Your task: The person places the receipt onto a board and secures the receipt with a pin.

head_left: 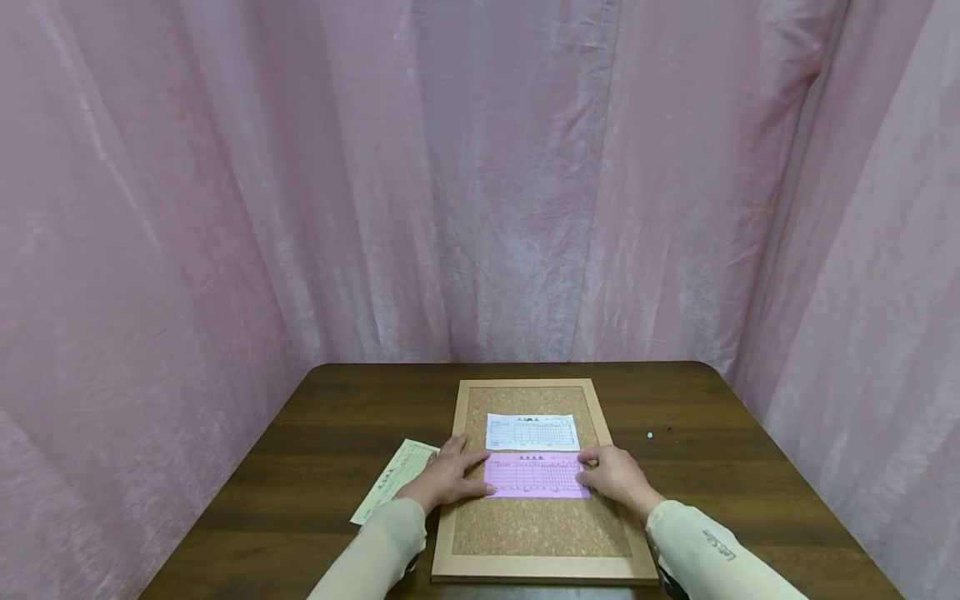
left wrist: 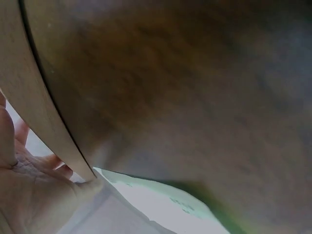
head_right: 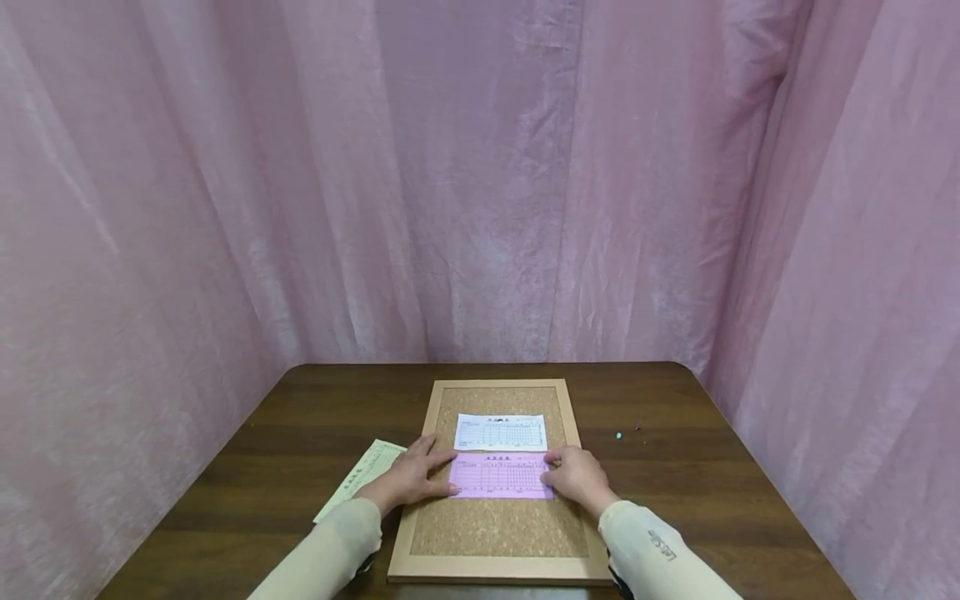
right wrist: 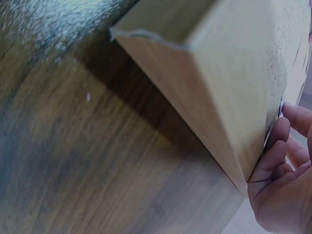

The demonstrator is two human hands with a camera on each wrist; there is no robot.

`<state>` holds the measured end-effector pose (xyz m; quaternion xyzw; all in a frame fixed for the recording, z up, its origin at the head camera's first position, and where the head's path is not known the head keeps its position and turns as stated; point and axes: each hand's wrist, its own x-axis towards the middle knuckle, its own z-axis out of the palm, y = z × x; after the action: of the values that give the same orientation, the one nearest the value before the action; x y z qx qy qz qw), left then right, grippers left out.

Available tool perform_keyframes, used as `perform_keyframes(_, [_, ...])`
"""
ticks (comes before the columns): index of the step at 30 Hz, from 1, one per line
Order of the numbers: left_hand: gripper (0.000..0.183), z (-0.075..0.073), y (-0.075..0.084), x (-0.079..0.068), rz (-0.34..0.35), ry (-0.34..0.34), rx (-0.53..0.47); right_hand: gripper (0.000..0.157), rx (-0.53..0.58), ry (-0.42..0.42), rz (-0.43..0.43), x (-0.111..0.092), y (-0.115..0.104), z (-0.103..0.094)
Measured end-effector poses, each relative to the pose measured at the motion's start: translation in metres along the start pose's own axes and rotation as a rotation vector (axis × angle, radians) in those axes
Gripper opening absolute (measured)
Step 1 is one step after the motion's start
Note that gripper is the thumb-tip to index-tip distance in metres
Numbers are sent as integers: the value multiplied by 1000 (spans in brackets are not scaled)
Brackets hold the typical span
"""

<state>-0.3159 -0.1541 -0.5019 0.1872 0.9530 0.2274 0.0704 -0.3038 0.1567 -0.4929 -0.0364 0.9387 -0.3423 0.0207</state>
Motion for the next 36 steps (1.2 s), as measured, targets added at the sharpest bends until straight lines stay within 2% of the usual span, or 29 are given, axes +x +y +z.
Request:
perform_keyframes(8, [70, -1, 0, -1, 23, 13, 61, 34, 11, 5, -15, -1, 0, 1])
perform_keyframes(24, [70, 1, -1, 4, 12, 16, 65, 32, 27, 12, -25, -2, 0, 0])
perform_keyframes(36, [68, -2, 3, 0, 14, 14, 67, 31, 28, 0, -21, -2, 0, 0])
